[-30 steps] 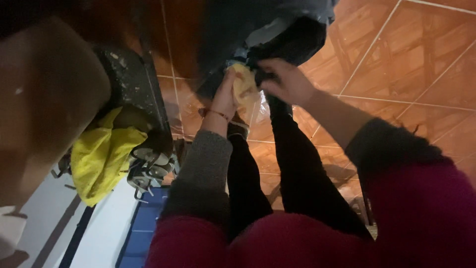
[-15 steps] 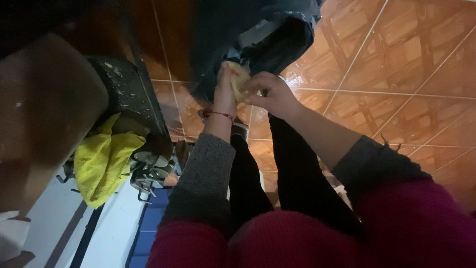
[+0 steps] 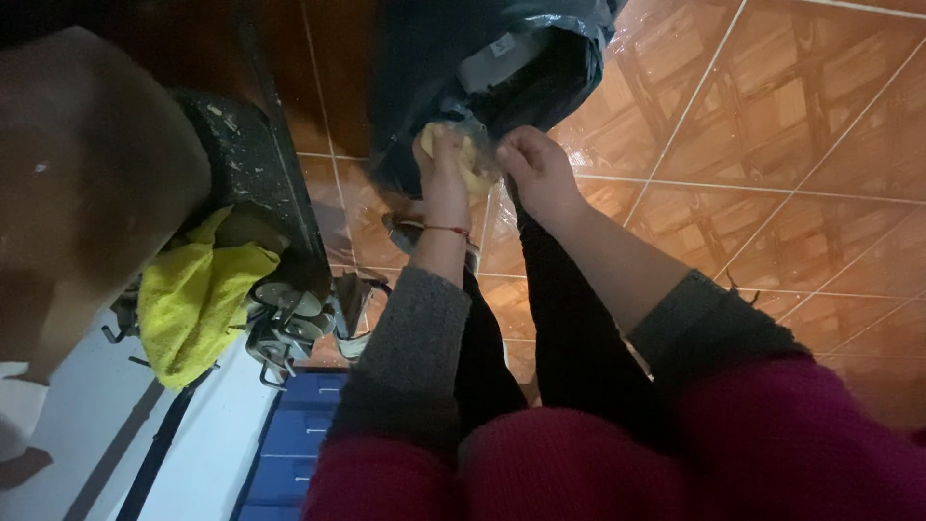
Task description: Cleaning and shaping a dental plaster mold using small hand tools and a hammer in a laboratory setting.
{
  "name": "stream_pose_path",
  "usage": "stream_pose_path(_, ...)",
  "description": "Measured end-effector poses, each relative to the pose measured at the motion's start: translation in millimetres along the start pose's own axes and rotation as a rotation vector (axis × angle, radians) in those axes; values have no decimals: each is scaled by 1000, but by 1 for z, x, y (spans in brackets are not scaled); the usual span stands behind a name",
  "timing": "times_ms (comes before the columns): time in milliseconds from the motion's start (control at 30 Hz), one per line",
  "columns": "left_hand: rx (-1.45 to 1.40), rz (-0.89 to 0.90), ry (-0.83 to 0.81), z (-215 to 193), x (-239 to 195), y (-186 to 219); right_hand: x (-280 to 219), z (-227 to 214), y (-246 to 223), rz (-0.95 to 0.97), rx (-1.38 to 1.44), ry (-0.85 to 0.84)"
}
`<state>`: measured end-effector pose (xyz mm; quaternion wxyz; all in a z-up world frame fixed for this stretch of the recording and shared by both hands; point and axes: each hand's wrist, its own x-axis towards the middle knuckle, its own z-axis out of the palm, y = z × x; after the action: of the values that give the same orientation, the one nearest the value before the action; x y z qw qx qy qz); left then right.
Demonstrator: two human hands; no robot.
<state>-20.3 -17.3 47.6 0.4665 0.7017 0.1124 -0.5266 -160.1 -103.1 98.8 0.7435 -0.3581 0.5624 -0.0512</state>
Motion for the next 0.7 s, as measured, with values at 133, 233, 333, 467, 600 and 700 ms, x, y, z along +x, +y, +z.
stream_pose_path(133,173,34,104,5,-11,6,-6,13,9,55,124,27)
stream_pose_path(233,330,-19,113,12,-12,13,0,24,16,-5,531,78)
stream_pose_path(333,215,27,116,7,-6,6,3,29,19,-44,546,81)
stream_pose_path(467,246,20,141,12,-11,16,13,34,34,-89,709,88)
stream_pose_path(600,358,138,151,15,-21,18,17,37,24,16,781,204)
stream_pose_path(700,74,132,-2,-1,-23,19,18,31,10,-45,401,-8)
